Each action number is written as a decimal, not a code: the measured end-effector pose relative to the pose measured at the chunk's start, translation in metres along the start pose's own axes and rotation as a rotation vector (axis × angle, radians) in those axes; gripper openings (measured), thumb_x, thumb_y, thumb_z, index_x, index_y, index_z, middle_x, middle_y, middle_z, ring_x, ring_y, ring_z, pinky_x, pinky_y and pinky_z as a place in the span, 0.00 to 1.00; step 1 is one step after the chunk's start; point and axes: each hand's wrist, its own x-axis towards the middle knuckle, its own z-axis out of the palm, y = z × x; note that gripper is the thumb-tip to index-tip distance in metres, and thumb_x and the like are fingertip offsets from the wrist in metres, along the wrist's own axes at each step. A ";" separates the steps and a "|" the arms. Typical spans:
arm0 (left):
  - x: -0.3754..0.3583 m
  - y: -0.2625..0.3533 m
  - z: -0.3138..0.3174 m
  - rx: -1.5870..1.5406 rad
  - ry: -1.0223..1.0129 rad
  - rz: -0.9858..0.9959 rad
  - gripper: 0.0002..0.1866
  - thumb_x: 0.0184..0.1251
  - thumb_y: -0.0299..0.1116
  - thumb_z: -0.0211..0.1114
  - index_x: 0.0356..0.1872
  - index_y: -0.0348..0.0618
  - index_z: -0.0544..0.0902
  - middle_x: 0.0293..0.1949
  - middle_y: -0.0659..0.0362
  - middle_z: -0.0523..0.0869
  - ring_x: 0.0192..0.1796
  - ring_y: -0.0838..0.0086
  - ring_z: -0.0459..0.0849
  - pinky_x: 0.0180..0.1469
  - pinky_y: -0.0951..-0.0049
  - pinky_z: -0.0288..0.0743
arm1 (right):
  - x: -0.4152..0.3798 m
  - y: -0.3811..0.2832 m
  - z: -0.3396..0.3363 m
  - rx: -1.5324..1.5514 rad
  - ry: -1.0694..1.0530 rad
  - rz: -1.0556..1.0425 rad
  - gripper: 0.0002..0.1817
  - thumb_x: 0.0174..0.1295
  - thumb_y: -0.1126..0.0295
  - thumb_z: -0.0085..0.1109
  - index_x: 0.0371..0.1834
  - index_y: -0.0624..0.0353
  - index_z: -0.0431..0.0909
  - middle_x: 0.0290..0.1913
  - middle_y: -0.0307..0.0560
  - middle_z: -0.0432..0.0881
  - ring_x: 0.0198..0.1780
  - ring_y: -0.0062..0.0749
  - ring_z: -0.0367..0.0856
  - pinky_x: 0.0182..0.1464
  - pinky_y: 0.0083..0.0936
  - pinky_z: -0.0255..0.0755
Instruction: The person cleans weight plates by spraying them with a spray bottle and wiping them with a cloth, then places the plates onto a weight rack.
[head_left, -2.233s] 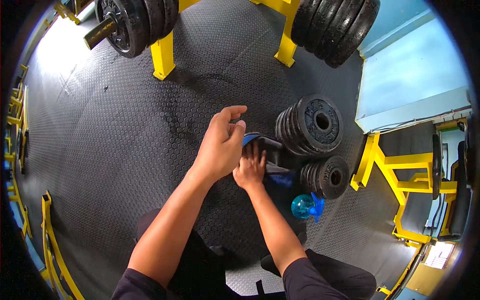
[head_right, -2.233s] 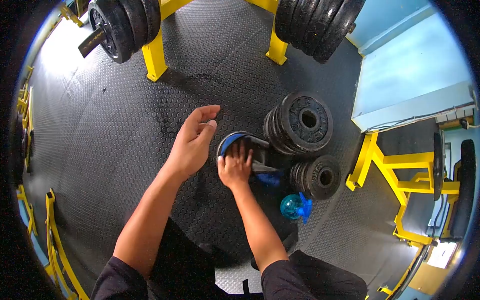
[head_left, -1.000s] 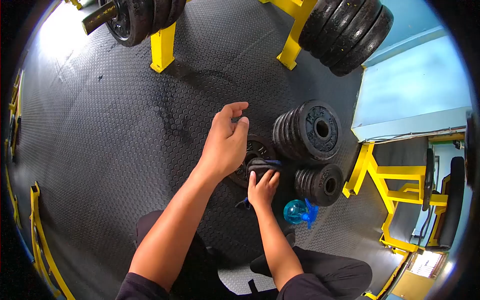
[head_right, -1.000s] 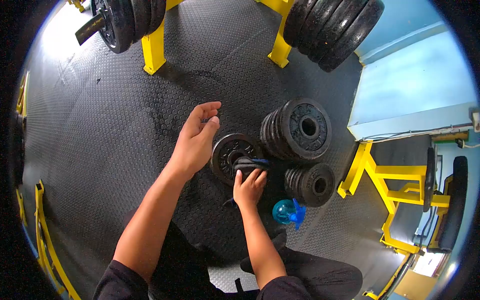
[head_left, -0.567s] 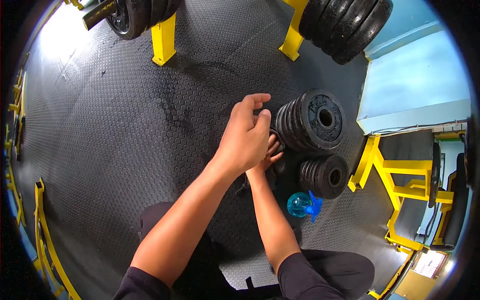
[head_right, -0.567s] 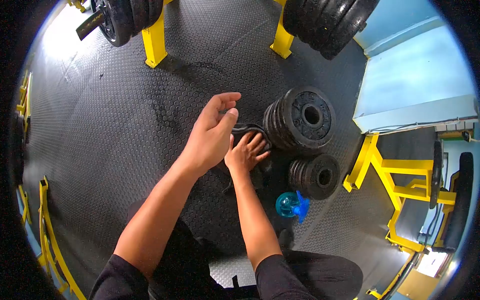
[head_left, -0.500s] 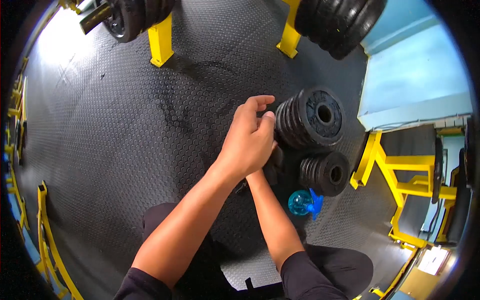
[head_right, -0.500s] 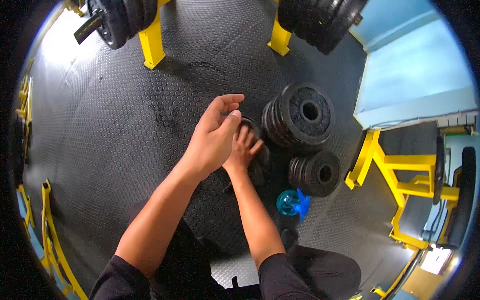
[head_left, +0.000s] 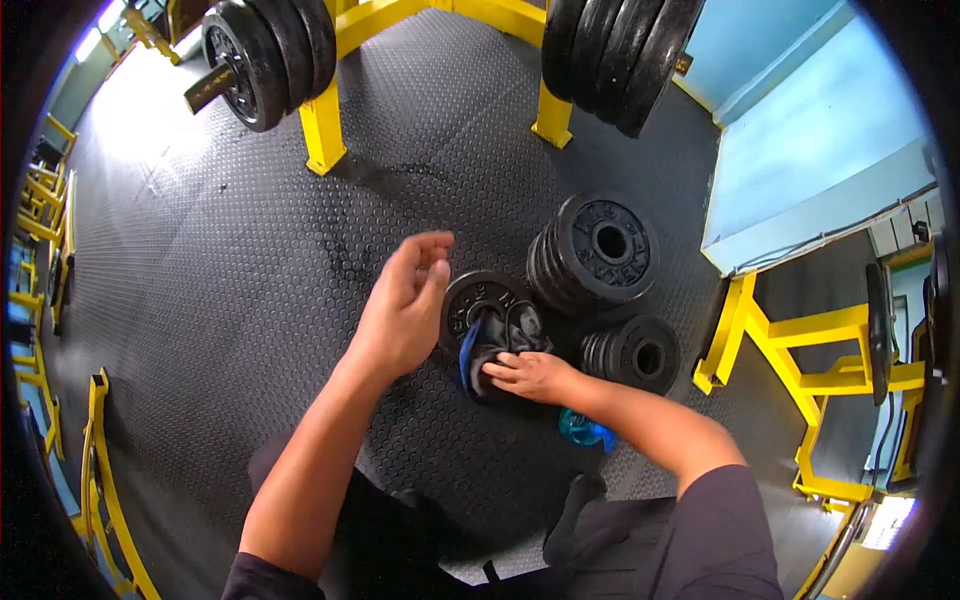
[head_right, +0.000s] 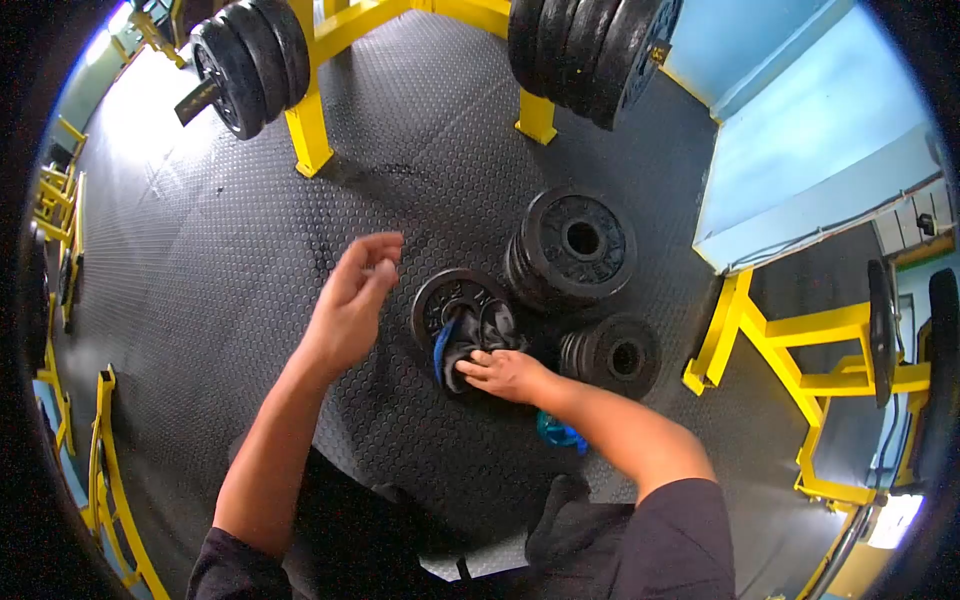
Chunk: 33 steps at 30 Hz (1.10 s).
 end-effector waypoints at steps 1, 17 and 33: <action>-0.004 -0.006 0.002 0.014 0.014 0.012 0.18 0.77 0.31 0.53 0.63 0.37 0.73 0.55 0.55 0.79 0.53 0.73 0.77 0.60 0.70 0.71 | -0.002 0.009 -0.021 0.067 -0.057 0.013 0.18 0.61 0.67 0.52 0.55 0.48 0.78 0.65 0.36 0.71 0.59 0.34 0.75 0.54 0.29 0.76; -0.028 -0.177 0.138 1.552 -0.424 0.112 0.48 0.53 0.57 0.71 0.72 0.41 0.64 0.69 0.48 0.66 0.75 0.55 0.58 0.77 0.55 0.48 | -0.016 0.052 -0.082 1.229 0.372 0.656 0.36 0.45 0.66 0.71 0.60 0.67 0.70 0.52 0.59 0.80 0.54 0.40 0.80 0.56 0.32 0.74; -0.037 -0.070 0.086 0.823 -0.536 -0.480 0.34 0.63 0.62 0.60 0.44 0.34 0.83 0.44 0.47 0.86 0.49 0.64 0.85 0.56 0.63 0.76 | -0.062 0.058 -0.162 1.626 0.683 0.575 0.27 0.54 0.72 0.64 0.59 0.66 0.71 0.50 0.46 0.79 0.52 0.29 0.76 0.55 0.28 0.72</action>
